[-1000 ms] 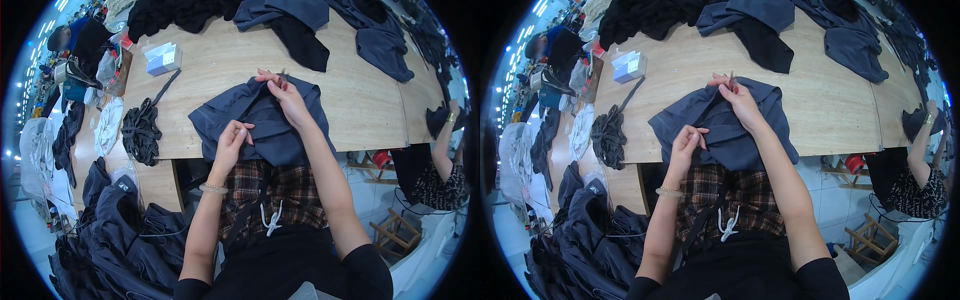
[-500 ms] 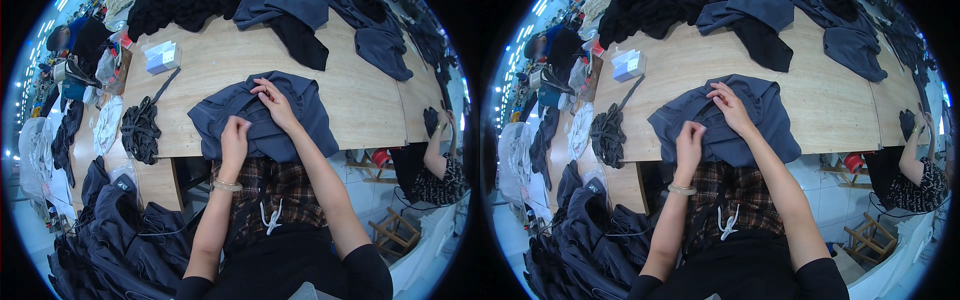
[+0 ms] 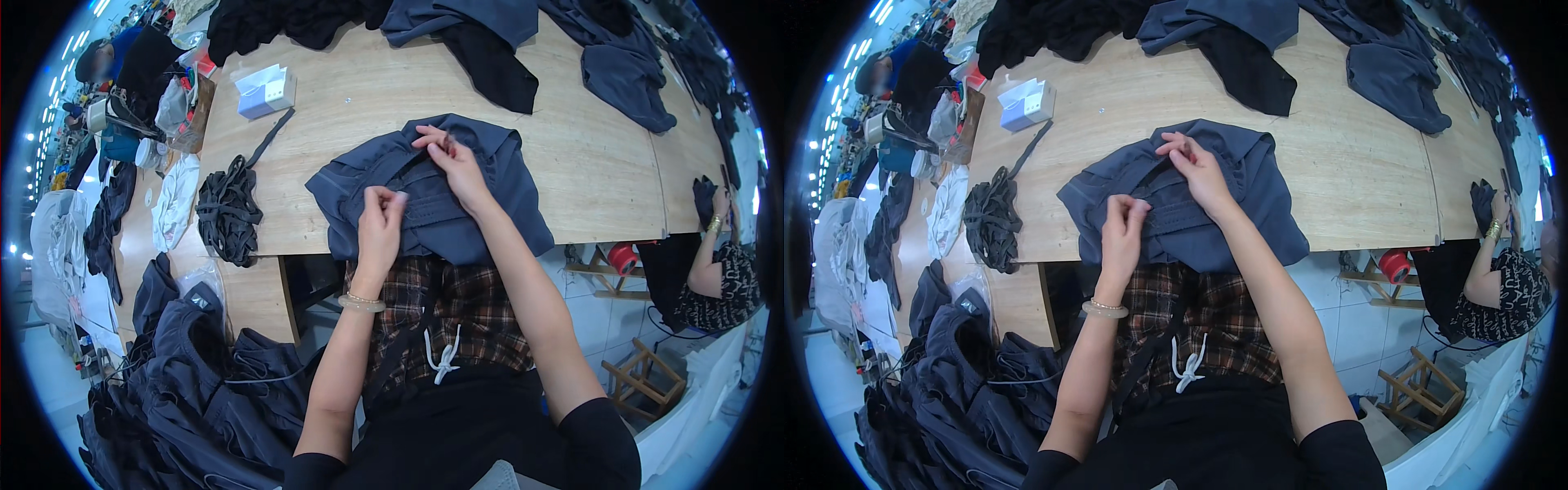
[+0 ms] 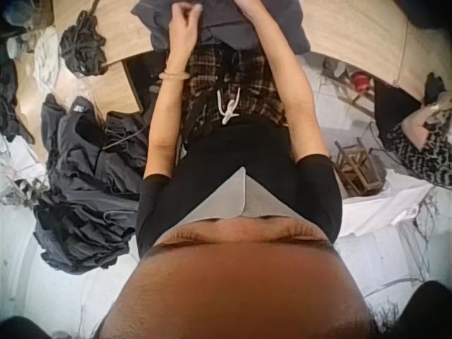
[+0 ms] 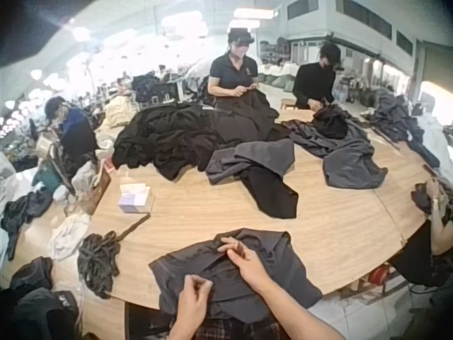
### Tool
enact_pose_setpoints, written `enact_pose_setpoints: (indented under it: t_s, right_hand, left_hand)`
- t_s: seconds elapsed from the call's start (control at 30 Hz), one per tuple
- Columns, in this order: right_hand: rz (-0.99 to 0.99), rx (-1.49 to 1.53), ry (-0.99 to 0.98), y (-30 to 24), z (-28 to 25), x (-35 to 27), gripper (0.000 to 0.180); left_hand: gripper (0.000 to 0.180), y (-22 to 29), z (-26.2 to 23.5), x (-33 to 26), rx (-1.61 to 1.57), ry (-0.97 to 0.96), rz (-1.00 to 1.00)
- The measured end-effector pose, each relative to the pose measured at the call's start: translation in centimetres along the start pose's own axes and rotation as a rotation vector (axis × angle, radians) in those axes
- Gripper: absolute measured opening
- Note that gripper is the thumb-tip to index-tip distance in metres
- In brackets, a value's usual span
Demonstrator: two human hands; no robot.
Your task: The person uses a small red utility knife to trim loose threads and excess fabric from the waistband and seams of a pair of dark grey sweatpants. The person repeatedly inspects the garment, pulls at threads, and cuts them with the blade while working at a wooden table in a garment workshop.
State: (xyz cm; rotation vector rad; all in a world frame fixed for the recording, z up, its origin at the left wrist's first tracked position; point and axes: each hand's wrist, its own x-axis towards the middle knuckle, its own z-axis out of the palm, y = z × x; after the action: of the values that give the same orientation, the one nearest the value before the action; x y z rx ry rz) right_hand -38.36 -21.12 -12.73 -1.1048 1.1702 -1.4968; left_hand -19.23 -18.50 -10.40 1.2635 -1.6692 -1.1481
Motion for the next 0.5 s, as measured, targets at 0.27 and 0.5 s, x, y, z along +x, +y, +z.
enact_pose_setpoints:
  t_s: [0.27,0.5]
  right_hand:
    - [0.206,0.320,-0.015,-7.7,-0.5,-1.9,0.024]
    - [0.284,0.188,-0.011,-8.3,-1.3,-3.9,0.021]
  left_hand:
    - [0.021,-1.1,-1.0,0.2,-0.035,-0.022,0.011]
    - [0.019,0.2,-0.7,-0.1,0.383,-0.092,0.203]
